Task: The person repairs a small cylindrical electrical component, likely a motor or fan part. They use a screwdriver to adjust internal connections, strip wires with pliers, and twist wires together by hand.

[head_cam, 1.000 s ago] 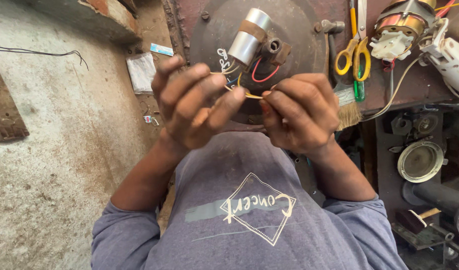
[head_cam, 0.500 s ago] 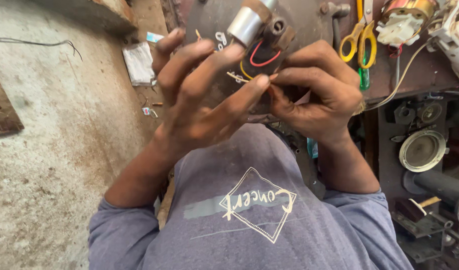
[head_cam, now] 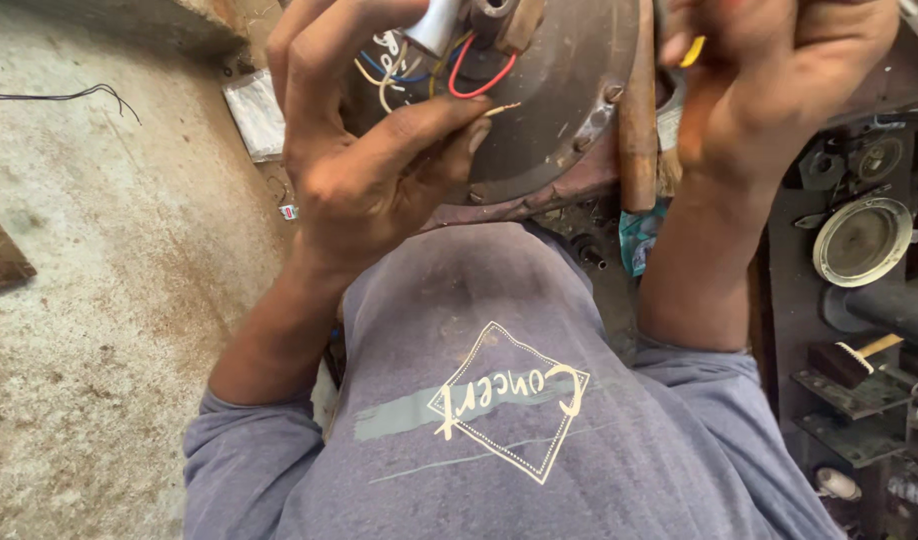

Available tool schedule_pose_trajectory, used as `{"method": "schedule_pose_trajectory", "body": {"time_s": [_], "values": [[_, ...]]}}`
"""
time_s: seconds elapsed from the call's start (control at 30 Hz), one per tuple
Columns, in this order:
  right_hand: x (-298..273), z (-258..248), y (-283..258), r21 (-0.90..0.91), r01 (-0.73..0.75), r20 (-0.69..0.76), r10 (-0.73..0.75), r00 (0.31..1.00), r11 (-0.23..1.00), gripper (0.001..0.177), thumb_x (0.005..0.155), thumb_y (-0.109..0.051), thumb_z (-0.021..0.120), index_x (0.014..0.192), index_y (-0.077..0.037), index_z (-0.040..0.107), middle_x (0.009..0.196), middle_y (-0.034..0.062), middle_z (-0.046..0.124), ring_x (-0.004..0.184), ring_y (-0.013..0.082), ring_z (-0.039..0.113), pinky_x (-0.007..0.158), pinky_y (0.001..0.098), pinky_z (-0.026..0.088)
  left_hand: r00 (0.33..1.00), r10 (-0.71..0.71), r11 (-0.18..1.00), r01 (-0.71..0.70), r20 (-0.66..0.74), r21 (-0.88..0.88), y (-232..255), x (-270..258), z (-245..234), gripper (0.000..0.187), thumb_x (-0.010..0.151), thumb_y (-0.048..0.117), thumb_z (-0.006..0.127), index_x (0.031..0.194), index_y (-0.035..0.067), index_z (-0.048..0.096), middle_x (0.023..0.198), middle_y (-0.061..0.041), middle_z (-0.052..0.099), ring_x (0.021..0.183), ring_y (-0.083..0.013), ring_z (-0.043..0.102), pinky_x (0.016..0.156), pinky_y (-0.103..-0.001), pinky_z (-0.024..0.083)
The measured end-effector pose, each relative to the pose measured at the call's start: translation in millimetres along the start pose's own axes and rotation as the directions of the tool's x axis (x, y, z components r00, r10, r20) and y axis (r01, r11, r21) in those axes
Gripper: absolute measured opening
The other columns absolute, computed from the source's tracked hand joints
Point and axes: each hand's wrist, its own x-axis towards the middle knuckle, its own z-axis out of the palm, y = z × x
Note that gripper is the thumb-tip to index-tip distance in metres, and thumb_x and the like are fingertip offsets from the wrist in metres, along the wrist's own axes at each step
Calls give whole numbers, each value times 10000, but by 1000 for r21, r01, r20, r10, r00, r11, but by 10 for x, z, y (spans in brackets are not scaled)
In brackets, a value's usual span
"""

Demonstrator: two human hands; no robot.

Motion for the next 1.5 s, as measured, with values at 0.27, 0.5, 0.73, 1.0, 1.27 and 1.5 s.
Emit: {"method": "schedule_pose_trajectory", "body": {"time_s": [0.27,0.5,0.73,1.0,1.27,1.5], "values": [[-1009,149,997,-851,260,378,186,907,457,249,777,-111,808,1008,-52,737,959,192,731,851,425,695,724,500,557,999,-34,999,34,11,-3,26,63,-19,245,865,99,927,1081,65,817,1350,-167,556,1315,-387,488,1137,-500,427],[-1024,93,1054,-784,162,343,200,918,600,176,861,-61,730,1034,-35,727,947,197,724,827,440,689,689,501,552,998,-63,997,61,-26,-53,47,124,17,191,879,74,898,1031,35,788,1349,-165,570,1316,-363,518,1146,-479,437],[-1014,161,997,-798,135,318,220,922,588,159,874,-89,739,1025,-40,732,972,195,734,871,435,699,731,491,569,994,-98,993,95,-53,-72,32,88,38,162,876,59,895,994,27,788,1314,-179,590,1271,-360,548,1094,-465,478],[-961,236,889,-819,-13,207,318,925,573,149,865,-113,756,985,-30,729,910,203,730,839,438,703,693,496,564,992,-66,997,64,-106,-31,54,125,74,138,846,60,881,935,27,781,1298,-162,615,1286,-367,552,1115,-467,477],[-936,279,858,-792,-140,104,357,928,594,243,826,-88,732,1059,-26,702,991,241,713,931,467,680,749,486,562,996,-62,997,65,-70,34,89,136,37,162,845,79,875,972,42,782,1337,-141,607,1298,-359,549,1127,-451,464],[-951,193,921,-708,-135,116,303,946,693,287,844,-96,777,1110,-36,687,983,206,724,889,392,716,752,430,571,997,-68,997,69,-47,23,77,104,39,190,867,83,882,1025,68,778,1395,-114,591,1300,-320,567,1120,-418,478]]}}
